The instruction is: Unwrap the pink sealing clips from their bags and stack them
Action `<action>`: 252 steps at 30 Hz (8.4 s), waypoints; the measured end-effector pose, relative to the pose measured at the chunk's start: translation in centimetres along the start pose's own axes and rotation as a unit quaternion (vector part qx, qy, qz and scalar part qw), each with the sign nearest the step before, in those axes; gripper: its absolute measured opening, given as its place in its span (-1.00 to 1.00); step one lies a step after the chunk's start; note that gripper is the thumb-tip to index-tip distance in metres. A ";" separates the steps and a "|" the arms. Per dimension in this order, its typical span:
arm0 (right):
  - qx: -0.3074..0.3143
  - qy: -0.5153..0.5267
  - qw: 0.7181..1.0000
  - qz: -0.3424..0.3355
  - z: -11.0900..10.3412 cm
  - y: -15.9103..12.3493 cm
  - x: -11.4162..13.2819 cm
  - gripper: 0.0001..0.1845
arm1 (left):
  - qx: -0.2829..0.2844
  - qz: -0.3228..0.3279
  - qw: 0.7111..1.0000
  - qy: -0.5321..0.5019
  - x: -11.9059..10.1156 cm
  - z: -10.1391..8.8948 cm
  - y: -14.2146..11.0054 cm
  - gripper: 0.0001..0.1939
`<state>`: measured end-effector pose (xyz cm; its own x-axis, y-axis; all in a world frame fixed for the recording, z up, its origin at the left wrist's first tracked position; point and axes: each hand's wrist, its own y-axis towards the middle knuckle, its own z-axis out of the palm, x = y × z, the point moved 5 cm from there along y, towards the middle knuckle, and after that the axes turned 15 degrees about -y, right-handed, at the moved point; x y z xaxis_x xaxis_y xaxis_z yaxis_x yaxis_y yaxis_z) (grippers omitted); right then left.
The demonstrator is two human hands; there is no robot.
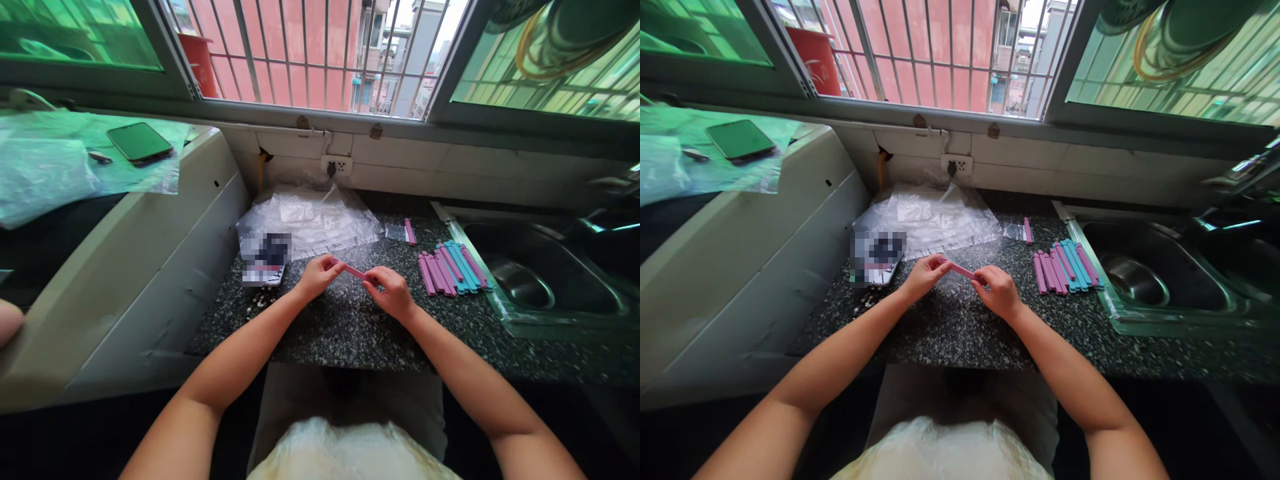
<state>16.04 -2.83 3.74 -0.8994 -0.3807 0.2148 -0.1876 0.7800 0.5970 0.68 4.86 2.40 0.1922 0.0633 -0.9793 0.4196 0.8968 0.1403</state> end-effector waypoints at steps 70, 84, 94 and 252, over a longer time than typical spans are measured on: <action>0.294 -0.340 0.810 0.377 -6.7 -1.1 -11.3 -0.63 | 0.147 -0.008 0.911 0.385 3.7 18.5 9.7 -0.75; 0.312 -0.319 0.777 0.443 -7.3 -1.8 -13.3 -0.67 | 0.131 0.010 0.941 0.313 4.2 16.7 10.2 -0.78; 0.186 -0.254 0.850 0.422 -6.8 -0.9 -12.2 -0.63 | 0.094 0.010 0.985 0.146 0.9 11.1 8.0 -0.83; 0.101 -0.170 0.980 -0.009 0.7 -0.3 1.9 -0.78 | -0.015 -0.087 0.991 -0.096 2.4 1.4 -0.4 -0.59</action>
<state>14.07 -3.40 3.43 -0.9682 -0.2356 -0.0846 -0.2489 0.8701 0.4253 2.24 4.07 0.16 0.2859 -0.1763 -0.9419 0.4348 0.8998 -0.0365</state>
